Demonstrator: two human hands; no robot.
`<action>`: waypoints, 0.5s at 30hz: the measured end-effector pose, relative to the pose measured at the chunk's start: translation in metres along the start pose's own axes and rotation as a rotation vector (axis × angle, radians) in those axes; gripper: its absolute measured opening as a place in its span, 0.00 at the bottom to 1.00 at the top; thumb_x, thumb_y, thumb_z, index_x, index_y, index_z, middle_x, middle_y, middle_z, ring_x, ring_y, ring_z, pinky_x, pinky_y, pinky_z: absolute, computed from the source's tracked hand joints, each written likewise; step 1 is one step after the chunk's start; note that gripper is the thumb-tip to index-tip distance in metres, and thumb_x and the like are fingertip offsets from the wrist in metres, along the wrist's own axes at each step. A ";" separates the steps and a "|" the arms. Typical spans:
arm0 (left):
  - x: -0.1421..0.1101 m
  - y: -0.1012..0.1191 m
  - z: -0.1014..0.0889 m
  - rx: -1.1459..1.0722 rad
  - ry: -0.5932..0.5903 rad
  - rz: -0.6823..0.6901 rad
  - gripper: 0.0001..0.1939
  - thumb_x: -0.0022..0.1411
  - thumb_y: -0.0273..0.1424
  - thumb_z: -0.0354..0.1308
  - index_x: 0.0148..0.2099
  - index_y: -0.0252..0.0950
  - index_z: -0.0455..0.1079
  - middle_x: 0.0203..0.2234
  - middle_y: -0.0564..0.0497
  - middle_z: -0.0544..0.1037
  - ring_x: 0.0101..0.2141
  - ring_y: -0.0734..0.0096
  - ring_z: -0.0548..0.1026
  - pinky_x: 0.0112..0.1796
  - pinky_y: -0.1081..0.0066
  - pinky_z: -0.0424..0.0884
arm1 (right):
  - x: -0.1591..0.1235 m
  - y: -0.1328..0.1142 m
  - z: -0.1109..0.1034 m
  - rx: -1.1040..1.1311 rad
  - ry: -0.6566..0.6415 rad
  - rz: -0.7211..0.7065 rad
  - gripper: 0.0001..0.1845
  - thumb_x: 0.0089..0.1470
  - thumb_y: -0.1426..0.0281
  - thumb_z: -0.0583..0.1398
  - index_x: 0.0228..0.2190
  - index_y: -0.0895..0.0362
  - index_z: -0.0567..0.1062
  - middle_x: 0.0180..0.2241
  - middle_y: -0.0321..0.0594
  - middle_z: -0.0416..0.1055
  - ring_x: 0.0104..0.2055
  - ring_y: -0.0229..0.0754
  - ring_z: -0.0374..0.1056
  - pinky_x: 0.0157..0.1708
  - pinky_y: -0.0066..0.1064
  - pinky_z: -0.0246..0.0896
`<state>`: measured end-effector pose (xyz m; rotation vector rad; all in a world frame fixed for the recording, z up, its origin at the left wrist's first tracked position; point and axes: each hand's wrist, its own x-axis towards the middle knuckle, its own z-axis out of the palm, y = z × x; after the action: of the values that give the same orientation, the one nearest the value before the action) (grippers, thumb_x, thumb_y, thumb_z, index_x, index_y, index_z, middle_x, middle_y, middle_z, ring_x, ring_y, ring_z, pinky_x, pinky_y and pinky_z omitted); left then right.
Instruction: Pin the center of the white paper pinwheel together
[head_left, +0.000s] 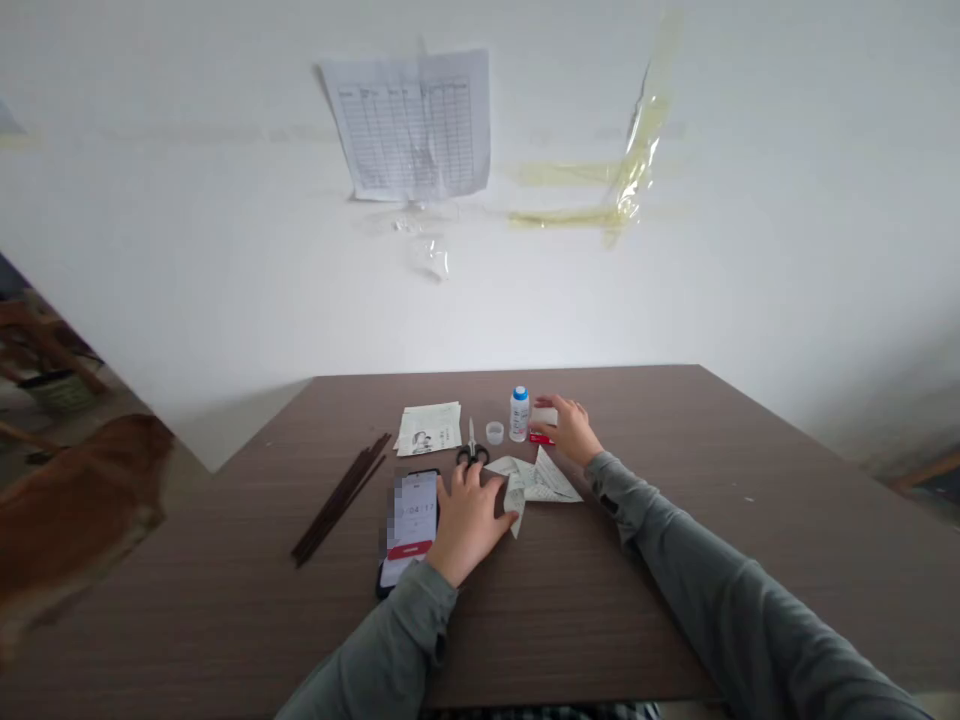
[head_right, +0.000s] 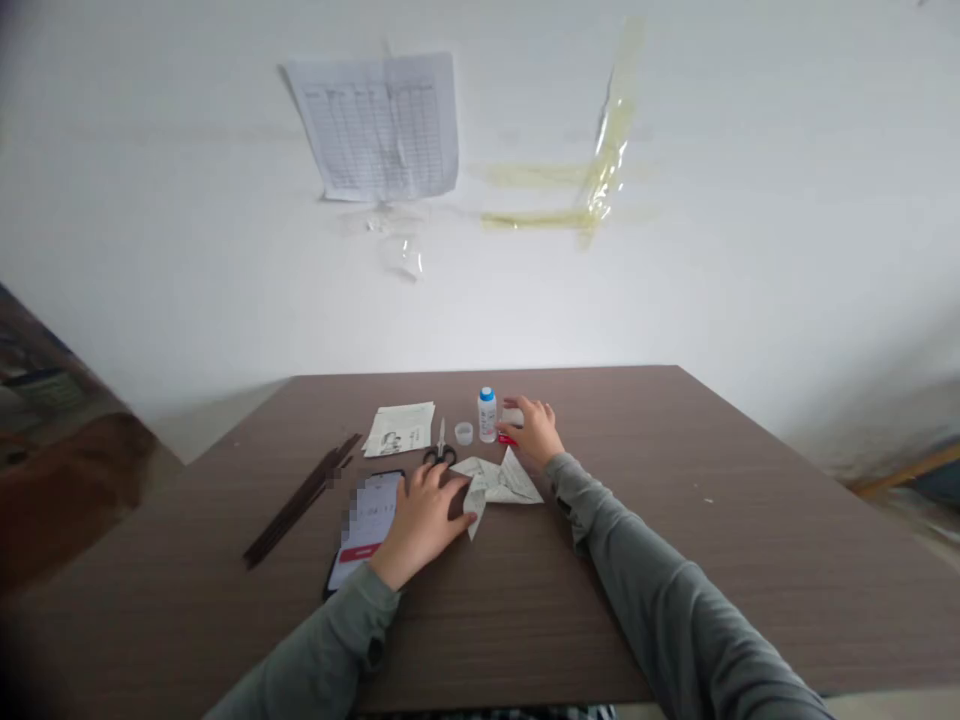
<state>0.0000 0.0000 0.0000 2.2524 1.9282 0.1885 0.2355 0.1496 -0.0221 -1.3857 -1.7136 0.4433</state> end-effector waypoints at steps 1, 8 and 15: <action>0.000 0.000 -0.001 0.002 0.001 0.003 0.29 0.81 0.35 0.77 0.80 0.48 0.88 0.87 0.37 0.78 0.87 0.23 0.69 0.85 0.18 0.66 | -0.004 0.000 -0.004 -0.004 0.001 -0.005 0.15 0.57 0.66 0.80 0.46 0.45 0.91 0.57 0.45 0.96 0.69 0.69 0.86 0.84 0.78 0.64; 0.002 -0.002 0.001 0.024 -0.002 0.001 0.27 0.84 0.34 0.74 0.80 0.51 0.88 0.86 0.39 0.78 0.87 0.26 0.70 0.84 0.19 0.67 | -0.033 0.012 -0.039 0.101 -0.232 -0.198 0.04 0.60 0.61 0.78 0.35 0.45 0.91 0.48 0.45 0.97 0.57 0.66 0.92 0.72 0.65 0.83; 0.006 -0.007 0.007 0.028 0.034 -0.003 0.26 0.83 0.35 0.76 0.78 0.52 0.89 0.84 0.38 0.80 0.86 0.26 0.71 0.83 0.20 0.68 | -0.057 0.025 -0.059 0.042 -0.453 -0.201 0.09 0.57 0.53 0.84 0.34 0.39 0.94 0.50 0.40 0.98 0.62 0.64 0.93 0.80 0.68 0.79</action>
<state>-0.0044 0.0065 -0.0082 2.2788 1.9632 0.2019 0.2981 0.0914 -0.0291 -1.1217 -2.1693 0.7143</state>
